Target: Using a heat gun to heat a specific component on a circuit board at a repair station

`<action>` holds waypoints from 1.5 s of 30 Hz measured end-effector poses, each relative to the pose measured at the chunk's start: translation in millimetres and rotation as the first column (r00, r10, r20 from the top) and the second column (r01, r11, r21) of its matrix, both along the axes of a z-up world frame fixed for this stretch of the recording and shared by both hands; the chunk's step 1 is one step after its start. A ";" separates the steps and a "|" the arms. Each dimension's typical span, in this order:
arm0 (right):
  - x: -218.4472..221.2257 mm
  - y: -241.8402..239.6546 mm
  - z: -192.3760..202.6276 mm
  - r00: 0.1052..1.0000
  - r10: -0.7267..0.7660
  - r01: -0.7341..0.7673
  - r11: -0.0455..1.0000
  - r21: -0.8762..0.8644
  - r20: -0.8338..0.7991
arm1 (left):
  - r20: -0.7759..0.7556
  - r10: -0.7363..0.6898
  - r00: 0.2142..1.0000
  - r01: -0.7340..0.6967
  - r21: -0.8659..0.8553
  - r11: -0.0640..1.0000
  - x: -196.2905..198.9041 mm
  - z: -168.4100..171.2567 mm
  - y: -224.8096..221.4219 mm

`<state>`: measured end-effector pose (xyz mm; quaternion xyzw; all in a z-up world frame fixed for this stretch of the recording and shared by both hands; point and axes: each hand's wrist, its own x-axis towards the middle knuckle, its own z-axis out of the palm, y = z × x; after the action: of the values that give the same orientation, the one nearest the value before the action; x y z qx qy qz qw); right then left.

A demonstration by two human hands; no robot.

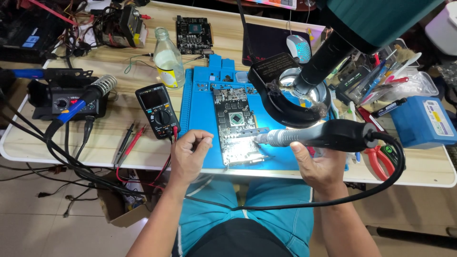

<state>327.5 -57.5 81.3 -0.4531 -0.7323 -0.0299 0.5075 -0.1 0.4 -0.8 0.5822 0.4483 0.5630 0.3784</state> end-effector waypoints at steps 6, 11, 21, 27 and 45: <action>6.1 0.2 -7.4 1.000 0.000 0.000 1.000 0.012 0.010 | 0.008 -0.006 1.000 0.006 0.010 1.000 0.7 1.3 -0.2; 3.0 -1.6 -5.2 1.000 -0.002 0.002 1.000 0.004 0.012 | 0.004 -0.007 1.000 0.007 0.014 1.000 0.2 2.1 -0.1; -0.5 -0.4 0.4 1.000 -0.002 0.002 1.000 0.003 -0.004 | 0.007 -0.007 1.000 0.007 0.006 1.000 0.6 3.7 -1.1; 1.2 -0.4 -4.9 1.000 0.003 -0.003 1.000 -0.002 -0.018 | 0.009 -0.004 1.000 0.004 0.009 1.000 0.9 0.5 -0.1; 3.4 0.6 -4.7 1.000 0.022 -0.022 1.000 -0.001 -0.005 | -0.006 -0.003 1.000 0.003 0.008 1.000 0.0 -1.6 0.2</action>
<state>330.9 -57.0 76.6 -0.4454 -0.7362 -0.0226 0.5091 -0.1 0.6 -2.4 0.5859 0.4462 0.5626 0.3756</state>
